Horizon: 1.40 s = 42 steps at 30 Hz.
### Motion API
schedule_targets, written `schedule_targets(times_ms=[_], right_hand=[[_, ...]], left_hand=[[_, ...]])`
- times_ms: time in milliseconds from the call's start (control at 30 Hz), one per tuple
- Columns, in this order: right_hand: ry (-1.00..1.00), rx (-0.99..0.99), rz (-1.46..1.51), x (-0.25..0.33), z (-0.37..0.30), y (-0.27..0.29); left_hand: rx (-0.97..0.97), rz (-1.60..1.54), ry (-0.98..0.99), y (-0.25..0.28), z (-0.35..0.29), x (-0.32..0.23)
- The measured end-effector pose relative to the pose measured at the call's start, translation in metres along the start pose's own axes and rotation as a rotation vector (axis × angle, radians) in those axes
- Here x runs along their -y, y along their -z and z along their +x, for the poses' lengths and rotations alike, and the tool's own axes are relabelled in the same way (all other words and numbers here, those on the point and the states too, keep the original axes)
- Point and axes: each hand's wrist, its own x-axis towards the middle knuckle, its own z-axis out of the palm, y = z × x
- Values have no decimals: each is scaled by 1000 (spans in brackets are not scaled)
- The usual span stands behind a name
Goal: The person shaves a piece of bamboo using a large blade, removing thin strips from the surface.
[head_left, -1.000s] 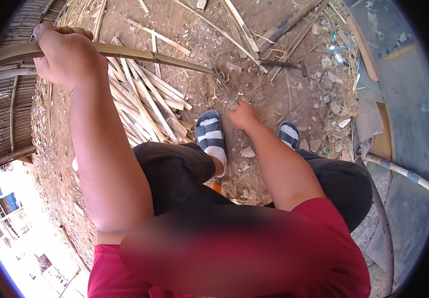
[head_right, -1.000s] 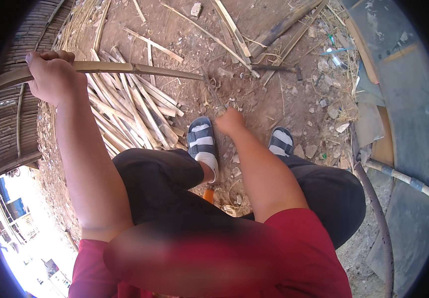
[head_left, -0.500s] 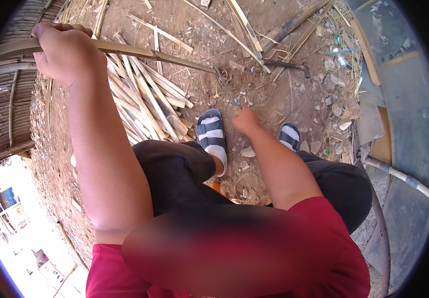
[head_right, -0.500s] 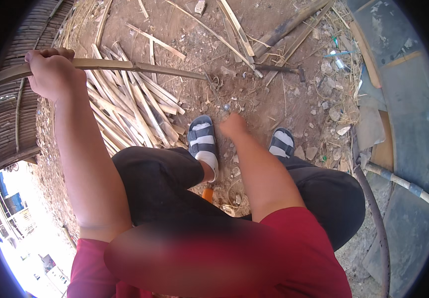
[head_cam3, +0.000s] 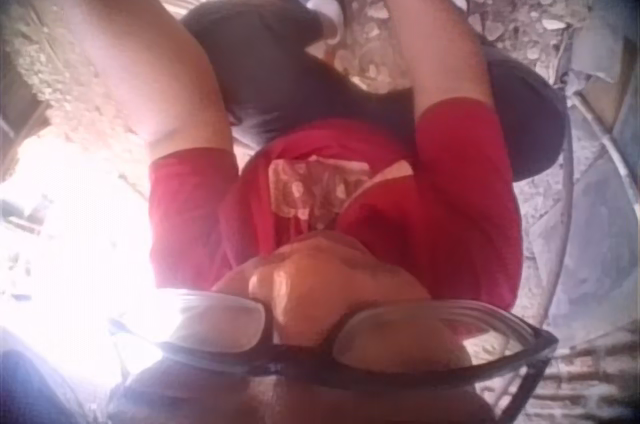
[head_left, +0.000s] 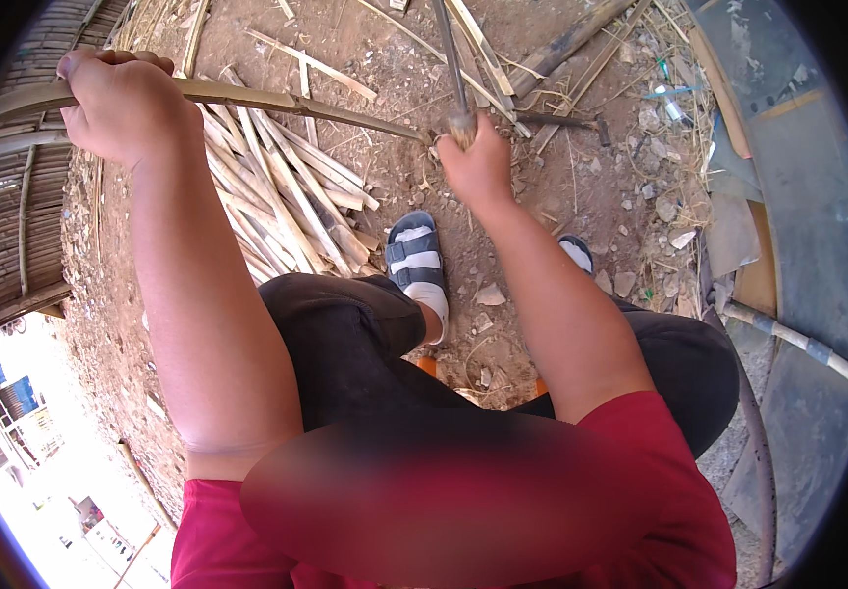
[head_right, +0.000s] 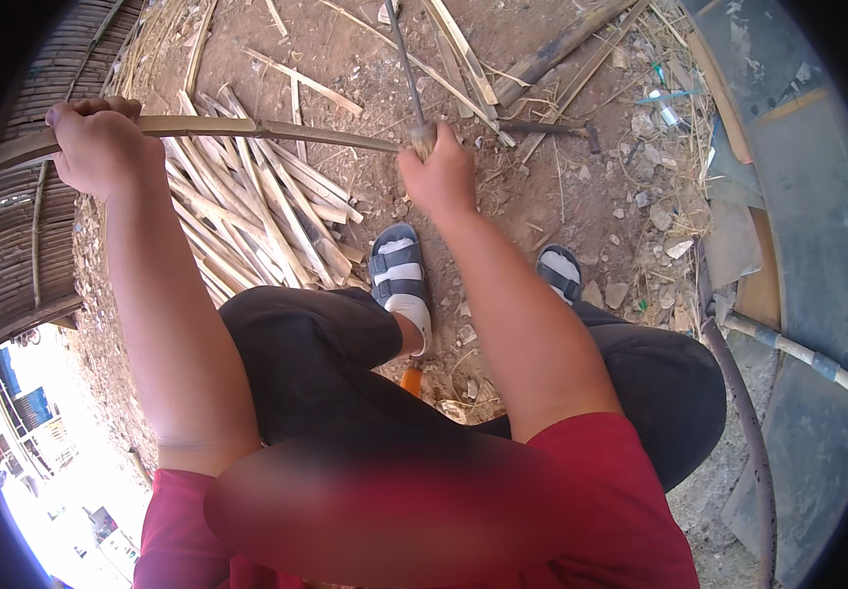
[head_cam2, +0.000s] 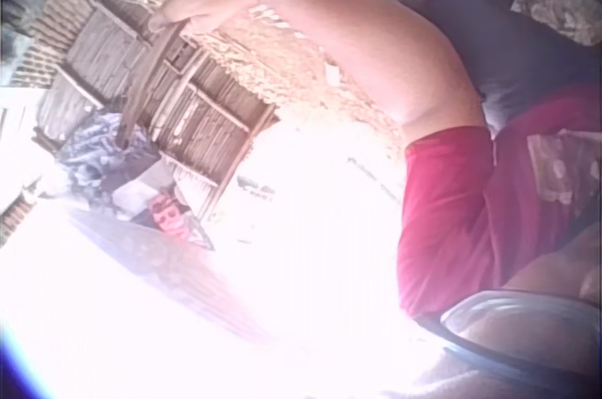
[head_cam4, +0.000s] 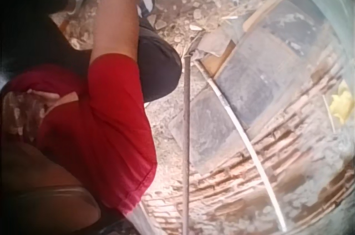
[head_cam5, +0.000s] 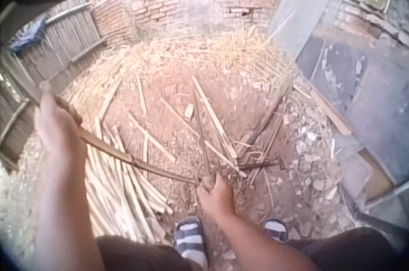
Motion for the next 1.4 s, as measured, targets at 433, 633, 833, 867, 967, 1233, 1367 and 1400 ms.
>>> schedule_targets(times_ms=[433,633,833,867,967,1233,1367,1400], right_hand=[[-524,438,-249,-100,-12,10],[-30,52,-54,33,9,19],[-188,200,-377,-115,-36,-18],[-291,362,-523,-160,-39,-20],[-286,326,-538,-147,-42,-11],[-177,0,-46,-55,-5,6],[117,-180,57,0,5,9],[191,-232,39,1,4,8]], left_hand=[[-12,-2,60,-1,4,3],[-32,-11,79,-1,2,-1],[-37,-7,77,-4,2,1],[-22,-7,68,-9,0,1],[-28,-20,38,1,5,7],[-57,-27,63,-2,6,7],[-74,3,102,-1,3,2],[-71,1,106,1,3,3]])
